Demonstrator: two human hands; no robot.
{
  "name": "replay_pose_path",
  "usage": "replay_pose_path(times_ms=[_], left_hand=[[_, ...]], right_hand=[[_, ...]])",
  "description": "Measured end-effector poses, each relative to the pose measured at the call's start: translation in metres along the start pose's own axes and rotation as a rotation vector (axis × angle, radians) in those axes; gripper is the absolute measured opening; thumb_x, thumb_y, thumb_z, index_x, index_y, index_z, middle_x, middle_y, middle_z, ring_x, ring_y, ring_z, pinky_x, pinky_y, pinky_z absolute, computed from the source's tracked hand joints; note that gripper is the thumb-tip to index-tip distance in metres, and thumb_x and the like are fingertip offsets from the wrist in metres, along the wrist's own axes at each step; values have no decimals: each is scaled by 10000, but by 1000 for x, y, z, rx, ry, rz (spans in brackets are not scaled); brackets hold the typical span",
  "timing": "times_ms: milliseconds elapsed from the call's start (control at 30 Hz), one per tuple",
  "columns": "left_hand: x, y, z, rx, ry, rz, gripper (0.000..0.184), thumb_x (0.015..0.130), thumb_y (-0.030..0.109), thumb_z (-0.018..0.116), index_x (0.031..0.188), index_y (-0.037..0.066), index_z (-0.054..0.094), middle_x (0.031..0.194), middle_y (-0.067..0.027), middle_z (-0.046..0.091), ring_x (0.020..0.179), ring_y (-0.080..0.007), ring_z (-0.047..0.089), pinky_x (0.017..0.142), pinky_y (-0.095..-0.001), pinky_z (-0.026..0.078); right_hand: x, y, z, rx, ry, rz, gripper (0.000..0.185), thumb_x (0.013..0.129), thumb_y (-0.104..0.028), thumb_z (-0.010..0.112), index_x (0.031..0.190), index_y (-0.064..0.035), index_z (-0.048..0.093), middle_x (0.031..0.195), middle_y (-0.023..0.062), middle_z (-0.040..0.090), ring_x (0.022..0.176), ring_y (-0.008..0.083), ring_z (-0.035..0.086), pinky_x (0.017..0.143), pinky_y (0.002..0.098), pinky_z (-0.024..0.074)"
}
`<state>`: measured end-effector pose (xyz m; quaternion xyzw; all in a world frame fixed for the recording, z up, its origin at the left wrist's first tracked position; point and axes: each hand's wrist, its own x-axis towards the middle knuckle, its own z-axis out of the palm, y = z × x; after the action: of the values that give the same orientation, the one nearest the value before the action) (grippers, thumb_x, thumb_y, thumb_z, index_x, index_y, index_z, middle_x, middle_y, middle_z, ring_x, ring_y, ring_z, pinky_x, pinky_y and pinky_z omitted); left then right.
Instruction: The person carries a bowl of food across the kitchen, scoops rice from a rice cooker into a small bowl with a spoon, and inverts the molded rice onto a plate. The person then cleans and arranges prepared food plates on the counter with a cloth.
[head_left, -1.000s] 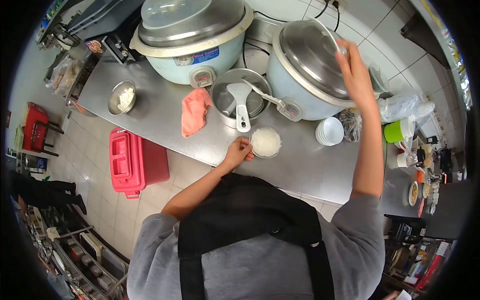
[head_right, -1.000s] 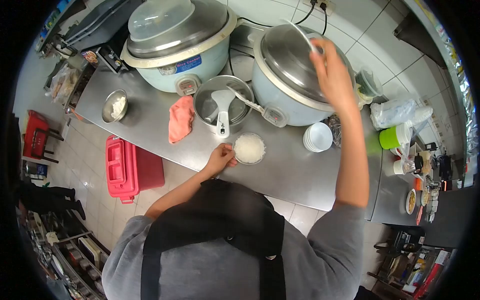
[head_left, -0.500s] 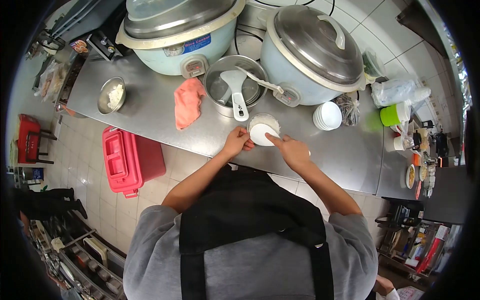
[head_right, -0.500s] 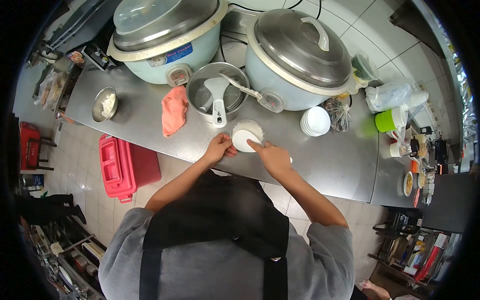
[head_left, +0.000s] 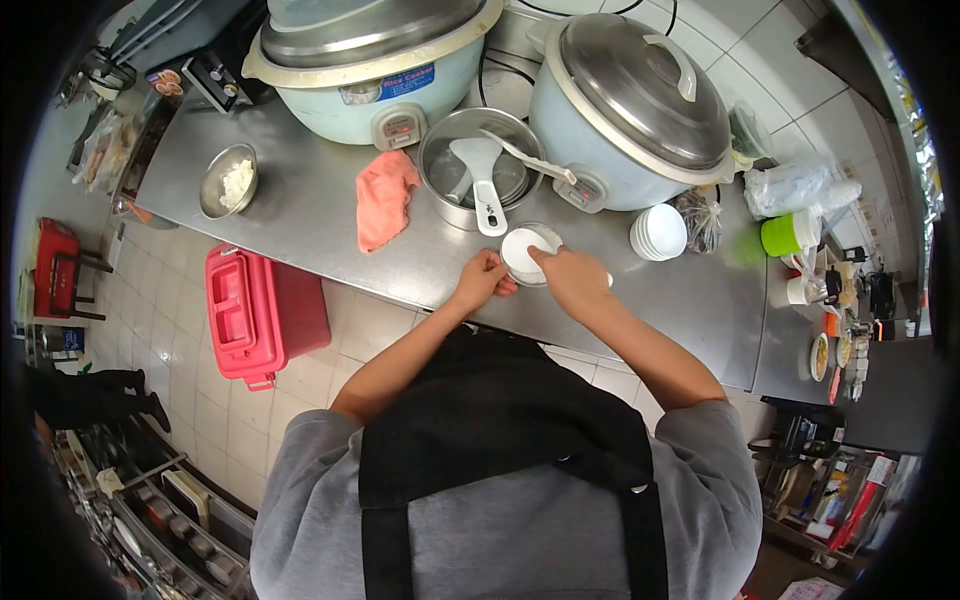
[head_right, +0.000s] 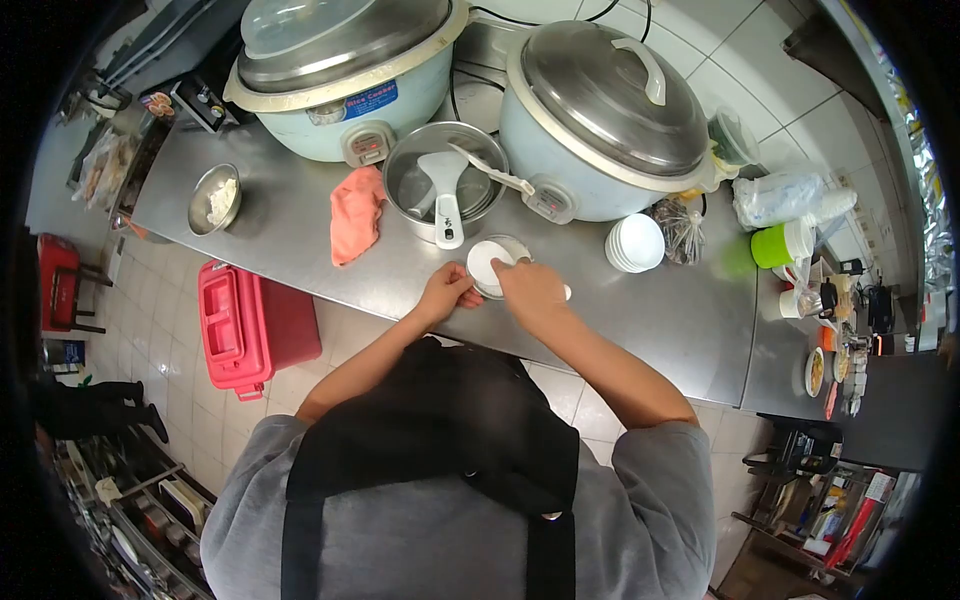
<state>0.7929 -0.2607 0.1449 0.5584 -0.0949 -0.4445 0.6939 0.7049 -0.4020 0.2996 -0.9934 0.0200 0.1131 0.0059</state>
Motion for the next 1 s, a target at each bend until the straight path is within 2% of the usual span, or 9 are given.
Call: replay_pose_path(times_ms=[233,333,433,633,733,833,900,933,1000], left_hand=[[-2,8,14,-117,71,-26,136,876,19,497,871,27,361,759,-146,568,668,-293,677,546,-368,583],[-5,11,14,-117,43,-19,164,871,0,491,854,38,332,760,-152,564,670,-318,680,525,-363,584],[-6,10,13,-135,41,-18,165,869,-9,487,859,38,329,754,-154,562,663,-322,680,518,-357,584],[-6,8,16,-112,62,3,164,875,-7,495,869,36,337,760,-152,567,660,-319,680,524,-362,586],[-6,8,14,-112,40,-14,157,881,4,499,876,33,345,771,-157,572,663,-319,680,534,-360,589],[-7,10,17,-160,38,-28,154,887,14,501,883,27,347,777,-162,575,672,-324,679,549,-359,592],[-9,11,18,-149,78,-33,158,891,22,500,895,23,342,784,-168,574,683,-332,678,568,-367,595],[-10,12,18,-144,75,-33,158,891,22,500,895,23,342,784,-168,574,683,-332,678,568,-367,595],[-10,13,17,-157,84,-75,156,896,26,495,902,17,340,796,-176,572,696,-338,676,583,-373,597]], right_hand=[[19,7,0,-20,-96,24,405,821,-56,499,1207,-144,585,839,175,661,806,330,656,655,408,522],[35,23,0,238,34,57,239,857,-164,513,1015,-94,678,889,177,664,858,319,657,723,435,519],[42,22,1,130,-157,130,246,863,-185,507,1019,-114,684,953,175,663,907,342,640,776,461,499],[47,60,-17,314,-203,-25,253,886,-211,501,999,-77,683,994,167,658,918,336,633,776,415,495],[43,65,-16,436,-396,227,275,906,-223,514,1110,-96,648,1063,182,639,985,308,611,821,357,477],[37,85,51,526,-150,28,308,923,-234,495,1151,-68,621,988,164,670,848,300,630,774,351,480],[35,89,61,659,70,-147,325,934,-240,480,1184,-79,609,753,88,654,623,204,571,602,326,478],[32,99,61,661,75,-144,325,934,-240,480,1184,-79,609,753,88,654,623,204,571,602,326,478],[12,86,-4,924,-294,387,338,952,-245,447,1249,-152,577,603,-1,501,504,100,428,443,269,383]])
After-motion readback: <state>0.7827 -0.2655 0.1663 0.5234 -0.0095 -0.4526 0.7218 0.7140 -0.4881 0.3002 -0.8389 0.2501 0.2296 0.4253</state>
